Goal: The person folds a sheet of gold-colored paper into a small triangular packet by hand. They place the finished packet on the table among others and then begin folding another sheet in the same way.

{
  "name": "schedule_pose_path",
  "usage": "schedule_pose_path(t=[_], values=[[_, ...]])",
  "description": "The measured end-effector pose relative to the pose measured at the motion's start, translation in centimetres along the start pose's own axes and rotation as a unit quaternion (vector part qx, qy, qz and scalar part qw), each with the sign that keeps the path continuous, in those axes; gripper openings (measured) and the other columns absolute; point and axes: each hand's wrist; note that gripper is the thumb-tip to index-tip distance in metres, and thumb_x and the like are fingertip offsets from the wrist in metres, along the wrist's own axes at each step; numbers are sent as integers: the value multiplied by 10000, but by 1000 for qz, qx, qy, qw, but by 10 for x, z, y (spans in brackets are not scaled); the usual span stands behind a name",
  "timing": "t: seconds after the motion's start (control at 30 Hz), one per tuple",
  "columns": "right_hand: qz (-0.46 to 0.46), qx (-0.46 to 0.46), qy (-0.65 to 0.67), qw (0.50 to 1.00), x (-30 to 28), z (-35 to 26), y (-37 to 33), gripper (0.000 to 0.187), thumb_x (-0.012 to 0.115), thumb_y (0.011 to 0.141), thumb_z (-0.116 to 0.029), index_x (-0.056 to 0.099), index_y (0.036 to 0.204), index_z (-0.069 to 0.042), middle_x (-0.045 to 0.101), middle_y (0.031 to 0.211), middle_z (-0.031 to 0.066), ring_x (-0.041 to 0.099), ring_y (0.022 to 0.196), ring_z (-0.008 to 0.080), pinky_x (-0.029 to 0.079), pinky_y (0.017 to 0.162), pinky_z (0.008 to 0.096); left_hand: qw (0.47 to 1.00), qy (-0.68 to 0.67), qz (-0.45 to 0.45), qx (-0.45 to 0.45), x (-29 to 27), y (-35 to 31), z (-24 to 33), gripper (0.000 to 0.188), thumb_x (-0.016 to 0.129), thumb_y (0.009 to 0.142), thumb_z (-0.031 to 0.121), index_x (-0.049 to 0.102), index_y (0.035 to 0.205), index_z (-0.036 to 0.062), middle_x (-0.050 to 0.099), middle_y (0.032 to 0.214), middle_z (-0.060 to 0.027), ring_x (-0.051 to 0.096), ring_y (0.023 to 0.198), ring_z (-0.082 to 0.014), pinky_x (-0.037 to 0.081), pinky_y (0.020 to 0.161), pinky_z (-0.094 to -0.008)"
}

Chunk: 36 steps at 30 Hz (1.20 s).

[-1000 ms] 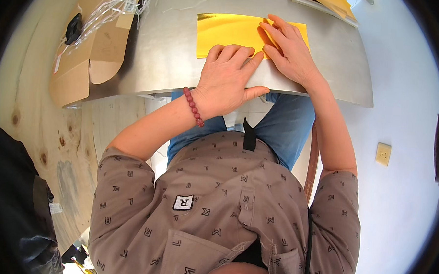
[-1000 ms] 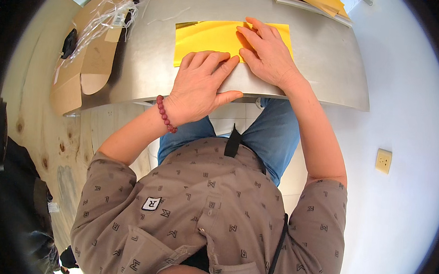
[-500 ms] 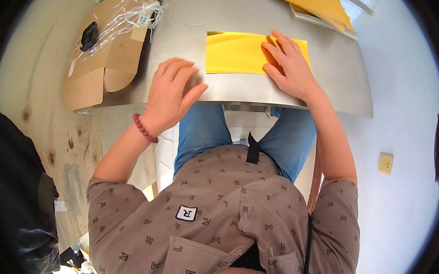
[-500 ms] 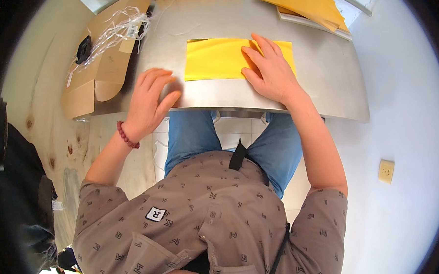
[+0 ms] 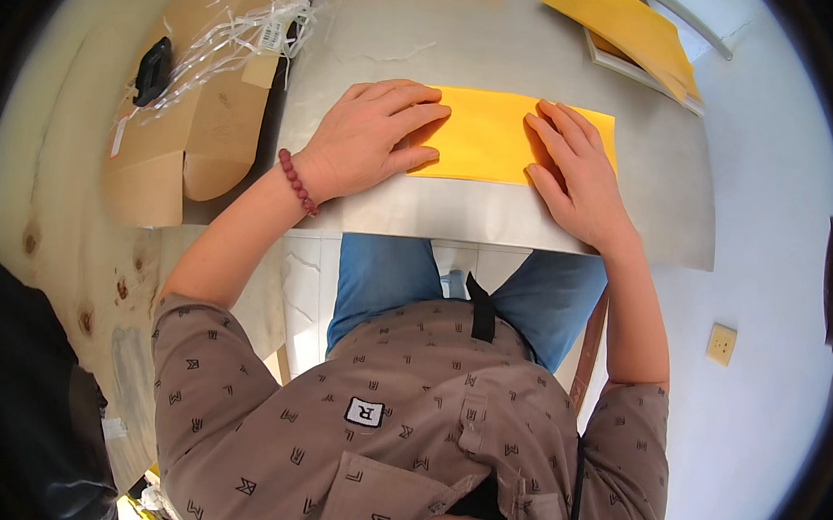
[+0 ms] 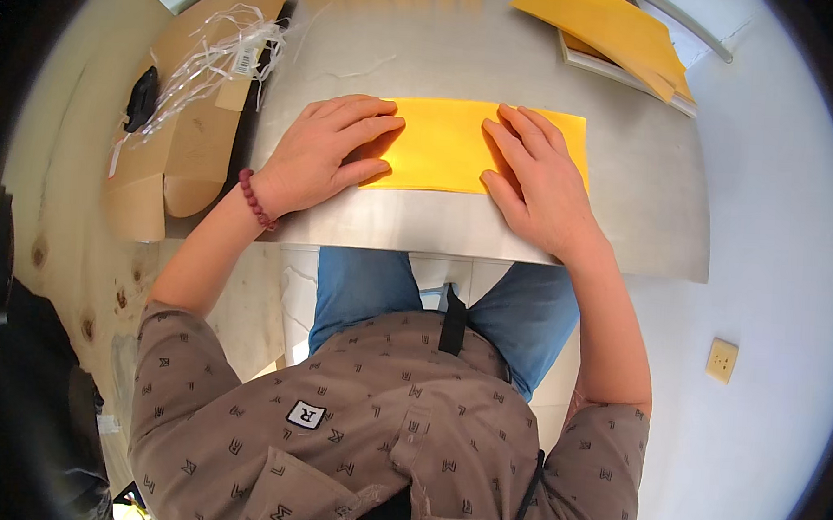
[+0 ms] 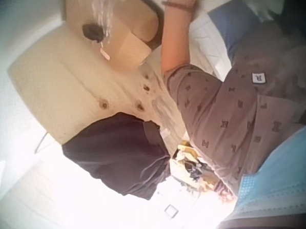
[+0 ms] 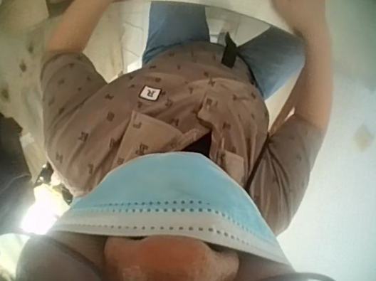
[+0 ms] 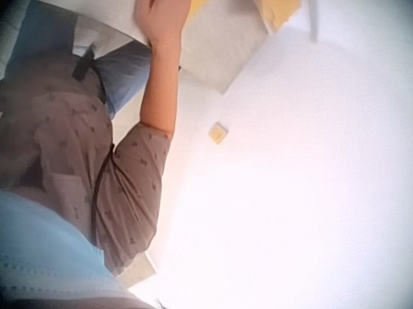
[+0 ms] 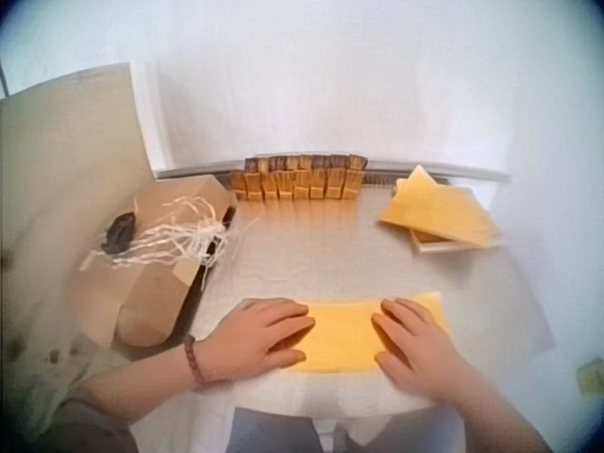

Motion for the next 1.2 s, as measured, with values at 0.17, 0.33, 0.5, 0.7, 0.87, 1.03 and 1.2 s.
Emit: schedule_pose_path(t=[0.17,0.33,0.5,0.7,0.87,1.03,1.2], values=[[-19,15,2,1000,-4,-3,3,507,647,927,-226,601,1387,-18,526,1509,182,431,1429,385,374,1193,457,1000,-8,-13,-1,-2,-1,-6,534,712,943,336,613,1414,106,560,1488,-86,491,1391,-293,362,1155,-435],[-53,12,31,998,-15,3,7,525,660,895,-206,607,1390,-40,534,1506,165,445,1424,387,366,1201,465,1000,-13,-22,5,-5,-6,3,597,719,923,379,587,1431,94,560,1477,-98,497,1384,-299,374,1127,-450],[-91,-25,16,995,-39,12,7,501,586,821,-62,653,1318,-62,586,1462,138,485,1392,397,383,1190,485,999,-33,-41,3,-8,-27,42,634,685,924,486,588,1403,83,563,1460,-105,522,1329,-297,403,1076,-434],[-30,-55,113,992,-22,-28,-17,458,713,779,-69,670,1235,-35,636,1357,135,570,1269,372,460,1105,478,999,-21,-23,-10,-5,-39,62,671,681,904,525,597,1401,82,560,1469,-98,522,1312,-292,409,1058,-429],[-42,-58,83,994,-11,-46,-28,556,879,692,-189,667,1194,-73,641,1328,102,587,1239,370,492,1063,475,999,-29,-30,-15,-9,-47,71,679,705,880,501,597,1404,83,559,1474,-90,523,1310,-280,411,1052,-426],[-36,-36,121,991,-9,-45,-33,484,871,697,-145,672,1134,-80,657,1263,94,589,1240,372,489,1069,480,998,-51,-15,-24,-9,-58,75,649,763,845,407,606,1392,94,574,1458,-60,536,1292,-263,415,1043,-414],[7,-63,111,992,-6,-42,-32,285,806,762,-51,704,1028,-67,675,1195,105,619,1131,332,503,972,421,998,-44,23,-28,-6,-64,67,588,800,820,331,630,1333,100,616,1367,-22,565,1207,-238,437,987,-396]])
Point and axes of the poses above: each hand's wrist, its own y-axis towards the middle knuckle, its own x-axis out of the palm, z = x × y
